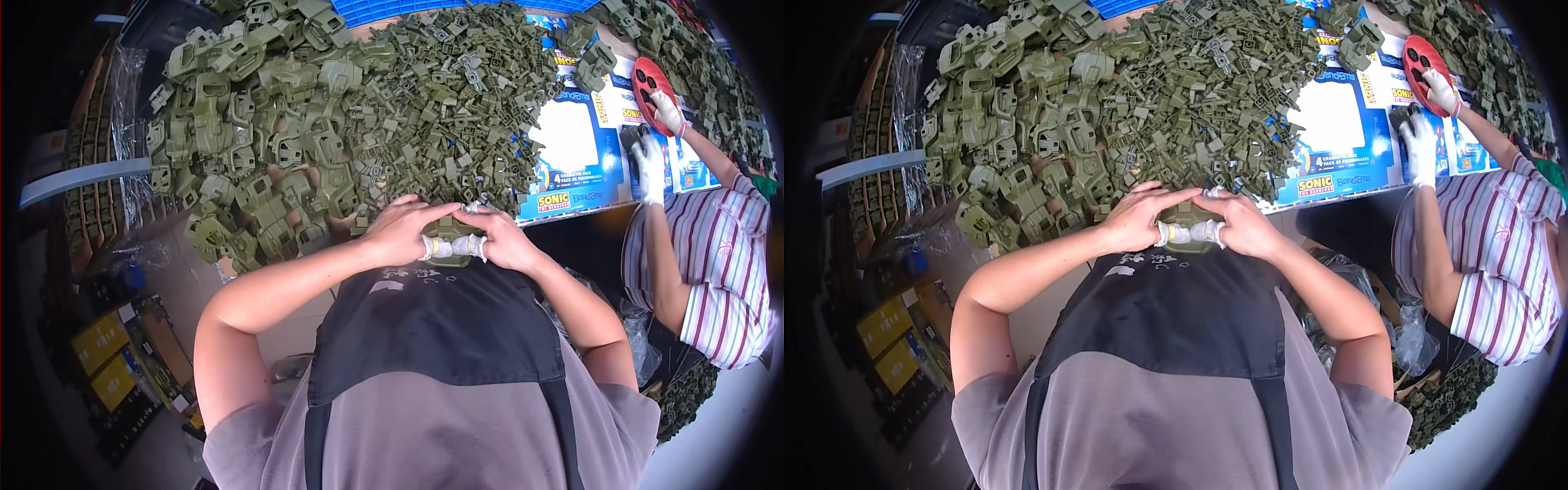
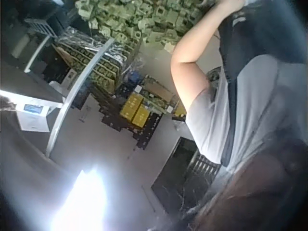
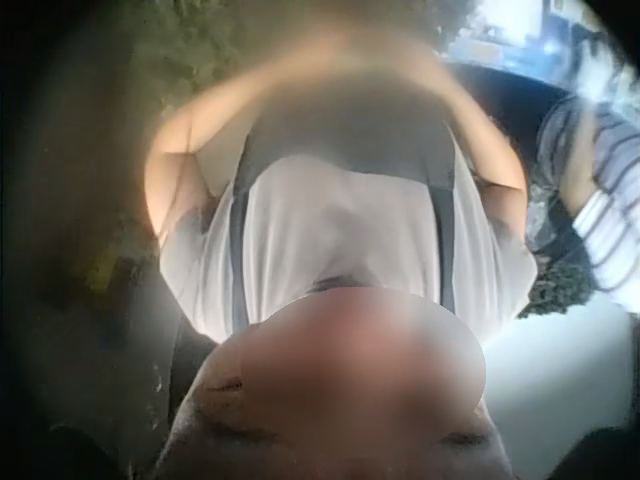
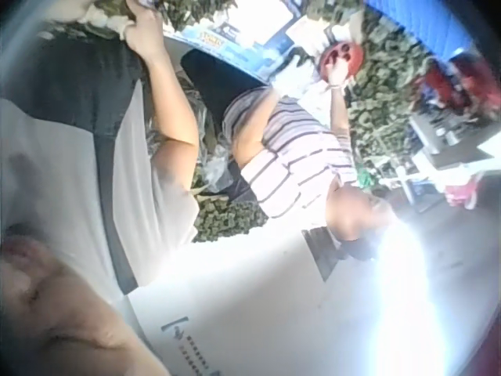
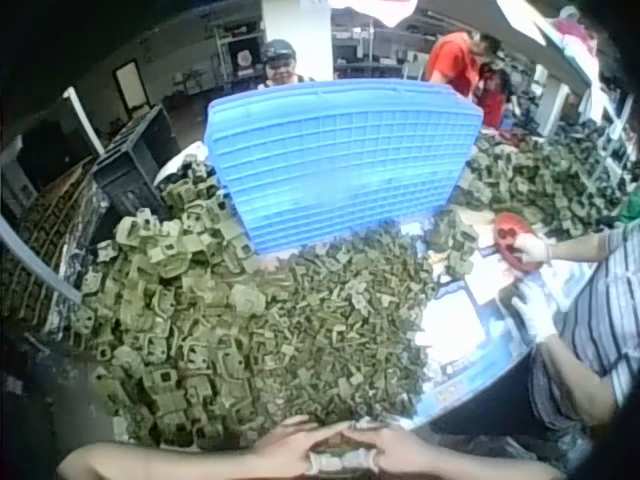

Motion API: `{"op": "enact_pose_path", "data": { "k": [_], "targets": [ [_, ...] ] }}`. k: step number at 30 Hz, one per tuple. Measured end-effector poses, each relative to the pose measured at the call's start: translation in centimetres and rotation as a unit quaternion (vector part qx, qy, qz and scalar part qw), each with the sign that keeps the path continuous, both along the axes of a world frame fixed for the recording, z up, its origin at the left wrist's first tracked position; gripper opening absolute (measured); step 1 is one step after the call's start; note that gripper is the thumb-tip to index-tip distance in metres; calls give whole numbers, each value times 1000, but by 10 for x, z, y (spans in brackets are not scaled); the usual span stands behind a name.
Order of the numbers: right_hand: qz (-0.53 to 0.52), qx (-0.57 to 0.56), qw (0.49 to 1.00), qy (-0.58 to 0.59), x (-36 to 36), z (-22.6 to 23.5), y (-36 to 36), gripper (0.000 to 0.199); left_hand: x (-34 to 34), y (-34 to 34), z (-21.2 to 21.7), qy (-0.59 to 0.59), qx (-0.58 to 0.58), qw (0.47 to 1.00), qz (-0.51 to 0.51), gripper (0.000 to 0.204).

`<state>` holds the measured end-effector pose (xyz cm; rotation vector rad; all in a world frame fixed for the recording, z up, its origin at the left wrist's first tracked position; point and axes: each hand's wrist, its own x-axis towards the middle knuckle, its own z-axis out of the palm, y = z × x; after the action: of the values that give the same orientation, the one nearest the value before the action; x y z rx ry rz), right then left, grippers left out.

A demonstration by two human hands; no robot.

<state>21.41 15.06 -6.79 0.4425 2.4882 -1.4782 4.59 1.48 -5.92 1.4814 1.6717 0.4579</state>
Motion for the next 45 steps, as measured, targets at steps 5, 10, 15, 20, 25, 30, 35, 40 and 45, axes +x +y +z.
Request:
{"op": "enact_pose_path", "data": {
  "k": [5,10,15,20,25,30,35,40,45],
  "targets": [
    [-56,-8,997,43,7,8,-13,50,2,0,7,-32,-41,998,36,66],
    [-41,-41,998,-33,8,-4,-6,56,2,4,6,3,-47,999,-23,67],
    [-39,18,998,39,17,-9,-8,55,-4,13,9,-5,-77,996,-48,69],
    [-125,-78,988,56,22,0,-7,54,-12,15,-2,-44,-66,996,-41,67],
    [-87,-27,994,56,15,-6,2,48,-11,19,4,-54,-66,995,-59,73],
    [-118,-157,980,-35,2,-16,0,47,-9,15,-4,-11,-74,997,-32,70],
    [-132,-227,965,13,4,-18,7,49,-14,26,8,10,-108,989,-99,80],
    [-269,-322,906,52,45,-44,32,54,-67,7,34,-232,37,953,190,97],
    [-328,-319,881,122,42,-45,38,59,-35,51,29,-323,104,903,265,85]
  ]
}}
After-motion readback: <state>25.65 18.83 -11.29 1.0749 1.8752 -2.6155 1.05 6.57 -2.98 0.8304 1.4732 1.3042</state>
